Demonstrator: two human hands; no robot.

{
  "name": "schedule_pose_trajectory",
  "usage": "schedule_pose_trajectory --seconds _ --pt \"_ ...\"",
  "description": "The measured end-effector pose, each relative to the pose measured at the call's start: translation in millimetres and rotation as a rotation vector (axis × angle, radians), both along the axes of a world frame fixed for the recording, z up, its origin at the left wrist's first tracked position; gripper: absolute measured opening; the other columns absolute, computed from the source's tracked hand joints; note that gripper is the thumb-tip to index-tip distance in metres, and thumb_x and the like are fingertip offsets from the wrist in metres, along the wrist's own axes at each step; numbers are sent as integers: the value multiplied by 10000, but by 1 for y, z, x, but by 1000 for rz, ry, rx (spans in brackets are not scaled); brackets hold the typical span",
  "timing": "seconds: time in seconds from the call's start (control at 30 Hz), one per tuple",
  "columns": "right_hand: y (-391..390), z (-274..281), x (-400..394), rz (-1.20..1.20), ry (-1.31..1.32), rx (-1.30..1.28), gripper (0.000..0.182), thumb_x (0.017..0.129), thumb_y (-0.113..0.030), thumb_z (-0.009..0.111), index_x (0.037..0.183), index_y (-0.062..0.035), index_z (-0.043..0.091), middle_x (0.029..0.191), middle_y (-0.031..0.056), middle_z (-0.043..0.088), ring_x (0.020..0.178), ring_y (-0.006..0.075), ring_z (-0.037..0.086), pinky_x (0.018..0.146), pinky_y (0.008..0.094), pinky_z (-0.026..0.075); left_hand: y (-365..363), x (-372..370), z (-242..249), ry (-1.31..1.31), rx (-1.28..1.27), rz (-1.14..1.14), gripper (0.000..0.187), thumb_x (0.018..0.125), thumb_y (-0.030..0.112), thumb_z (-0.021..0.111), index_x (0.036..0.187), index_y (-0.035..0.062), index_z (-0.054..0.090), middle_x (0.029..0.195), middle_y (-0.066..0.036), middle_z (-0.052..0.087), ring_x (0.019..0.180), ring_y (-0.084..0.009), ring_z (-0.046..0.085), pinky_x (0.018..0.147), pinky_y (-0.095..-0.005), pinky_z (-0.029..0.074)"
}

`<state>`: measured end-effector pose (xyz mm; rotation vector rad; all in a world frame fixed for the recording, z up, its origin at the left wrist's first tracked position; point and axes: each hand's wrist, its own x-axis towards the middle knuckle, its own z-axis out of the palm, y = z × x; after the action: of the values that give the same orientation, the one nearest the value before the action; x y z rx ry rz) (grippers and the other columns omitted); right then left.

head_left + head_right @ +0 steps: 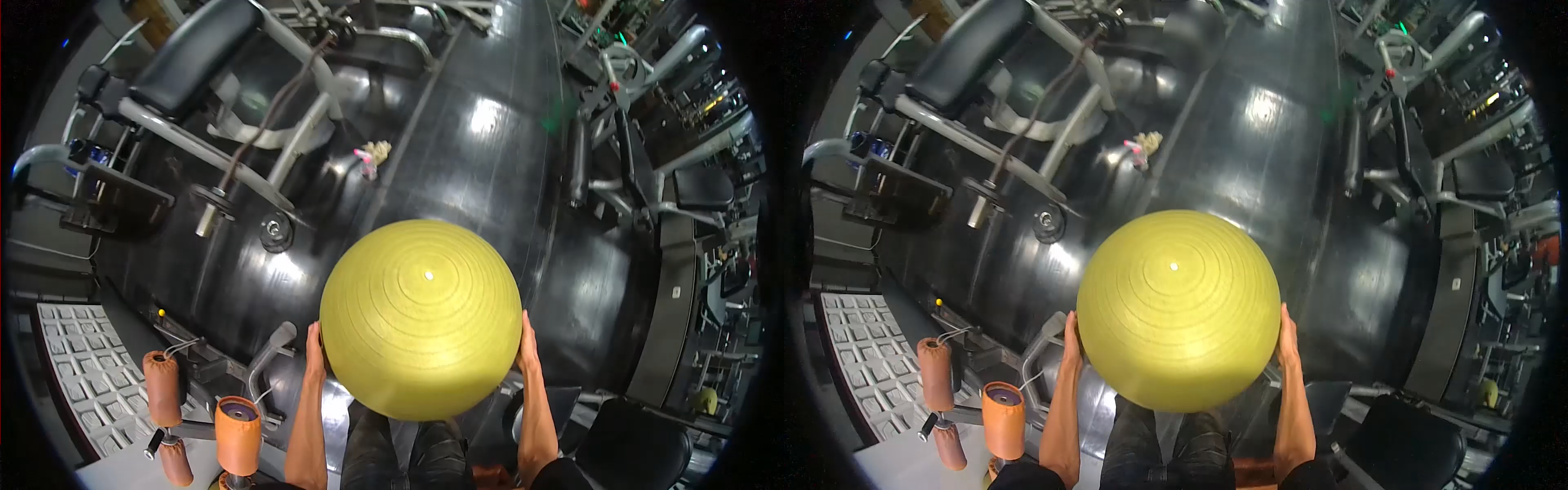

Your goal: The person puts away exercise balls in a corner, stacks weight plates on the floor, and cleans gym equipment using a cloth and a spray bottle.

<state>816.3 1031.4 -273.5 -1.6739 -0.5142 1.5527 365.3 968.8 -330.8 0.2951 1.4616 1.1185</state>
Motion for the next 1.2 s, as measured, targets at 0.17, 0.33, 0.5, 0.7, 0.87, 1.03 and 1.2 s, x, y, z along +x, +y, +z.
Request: schedule_pose_trajectory --seconds 0.17,0.33,0.5,0.7,0.87,1.03,1.2 --pt "-11 82 -12 20 -93 78 573 965 -445 367 1238 38 513 1221 129 555 1114 214 513 947 305 374 -13 -16 103 11 176 112 476 941 381 337 1249 38 457 1241 -92 500 1167 -210 454 996 -329 334" --pt "-14 140 -40 47 -155 346 505 973 -411 379 1169 17 564 1107 92 596 966 167 553 845 289 422 -30 -41 165 -18 303 166 454 927 333 334 1242 35 473 1212 -98 506 1100 -203 478 958 -321 363" --pt "2 153 -57 169 -387 547 417 976 -314 386 1171 12 558 1079 102 609 928 172 565 821 300 447 -60 -61 160 40 357 255 429 940 321 334 1195 30 520 1152 -74 512 1009 -193 491 907 -317 380" --pt "10 207 -90 315 -249 600 445 972 -328 372 1211 11 534 1114 104 602 958 189 569 850 305 440 -111 -40 227 33 343 429 394 934 343 385 1197 59 460 1138 -69 507 982 -167 489 886 -309 397" --pt "22 244 -121 478 -109 582 478 968 -350 347 1226 13 523 1143 101 588 995 192 560 865 304 433 -155 -35 228 51 496 583 433 904 374 426 1213 72 404 1152 -72 502 1020 -170 495 905 -308 404" --pt "50 219 -121 595 17 437 520 946 -374 314 1252 6 497 1178 107 561 1042 194 536 872 317 431 -189 -3 256 34 618 772 605 863 363 432 1363 43 316 1335 -115 424 1223 -237 418 1002 -360 366" --pt "70 195 -138 680 155 298 560 935 -433 301 1262 -9 467 1193 128 528 1071 217 508 901 331 419 -227 27 272 126 633 862 635 855 354 399 1392 32 295 1400 -124 361 1294 -253 342 1050 -380 312"
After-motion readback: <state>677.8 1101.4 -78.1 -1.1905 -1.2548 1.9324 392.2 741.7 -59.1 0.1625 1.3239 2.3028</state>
